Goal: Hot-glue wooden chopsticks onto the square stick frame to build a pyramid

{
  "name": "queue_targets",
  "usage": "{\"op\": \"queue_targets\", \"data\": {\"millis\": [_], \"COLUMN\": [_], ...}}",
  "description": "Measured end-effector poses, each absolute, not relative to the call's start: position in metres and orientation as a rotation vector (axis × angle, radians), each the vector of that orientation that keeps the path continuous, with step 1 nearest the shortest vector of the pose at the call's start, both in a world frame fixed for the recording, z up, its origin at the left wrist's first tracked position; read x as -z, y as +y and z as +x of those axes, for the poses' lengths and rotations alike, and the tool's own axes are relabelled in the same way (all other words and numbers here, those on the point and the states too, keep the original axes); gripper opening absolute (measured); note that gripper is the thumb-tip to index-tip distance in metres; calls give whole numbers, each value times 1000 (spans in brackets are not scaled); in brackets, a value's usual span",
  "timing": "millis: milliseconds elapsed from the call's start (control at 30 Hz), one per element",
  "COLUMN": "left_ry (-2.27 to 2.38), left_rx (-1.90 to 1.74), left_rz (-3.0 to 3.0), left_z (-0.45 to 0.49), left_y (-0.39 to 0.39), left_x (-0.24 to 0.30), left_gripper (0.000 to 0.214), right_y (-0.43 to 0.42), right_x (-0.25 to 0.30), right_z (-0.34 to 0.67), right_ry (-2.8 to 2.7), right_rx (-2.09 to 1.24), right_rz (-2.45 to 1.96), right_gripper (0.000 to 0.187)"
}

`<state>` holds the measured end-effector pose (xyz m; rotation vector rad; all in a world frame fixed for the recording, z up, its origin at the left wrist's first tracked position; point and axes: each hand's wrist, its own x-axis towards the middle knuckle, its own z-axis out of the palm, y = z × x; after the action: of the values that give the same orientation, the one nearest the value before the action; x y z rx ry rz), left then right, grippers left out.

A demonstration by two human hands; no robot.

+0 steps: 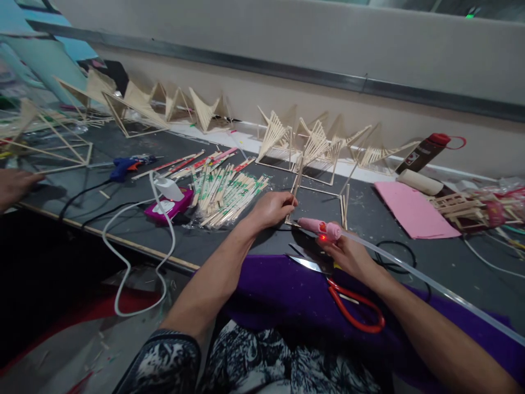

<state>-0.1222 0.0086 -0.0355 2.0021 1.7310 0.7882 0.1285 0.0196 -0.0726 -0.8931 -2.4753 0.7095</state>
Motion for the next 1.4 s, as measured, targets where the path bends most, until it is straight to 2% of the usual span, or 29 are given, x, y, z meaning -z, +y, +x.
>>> {"op": "queue_targets", "data": {"millis": [333, 1100, 1400], "left_ry": [1775, 1711, 1656], "left_rx": [-703, -707, -713], "left_rz": [2029, 1986, 1966], "left_z": [-123, -126, -130], "left_y": [11, 13, 15], "left_x": [40, 41, 47], "left_gripper": [20, 18, 18], "right_y": [20, 11, 11], "right_x": [71, 61, 61], "right_z": [131, 128, 130], "right_ry": [-2496, -2459, -2444], "right_rx": [-673, -625, -723], "right_rz": [-913, -1003, -928], "right_gripper": [34, 31, 32]}}
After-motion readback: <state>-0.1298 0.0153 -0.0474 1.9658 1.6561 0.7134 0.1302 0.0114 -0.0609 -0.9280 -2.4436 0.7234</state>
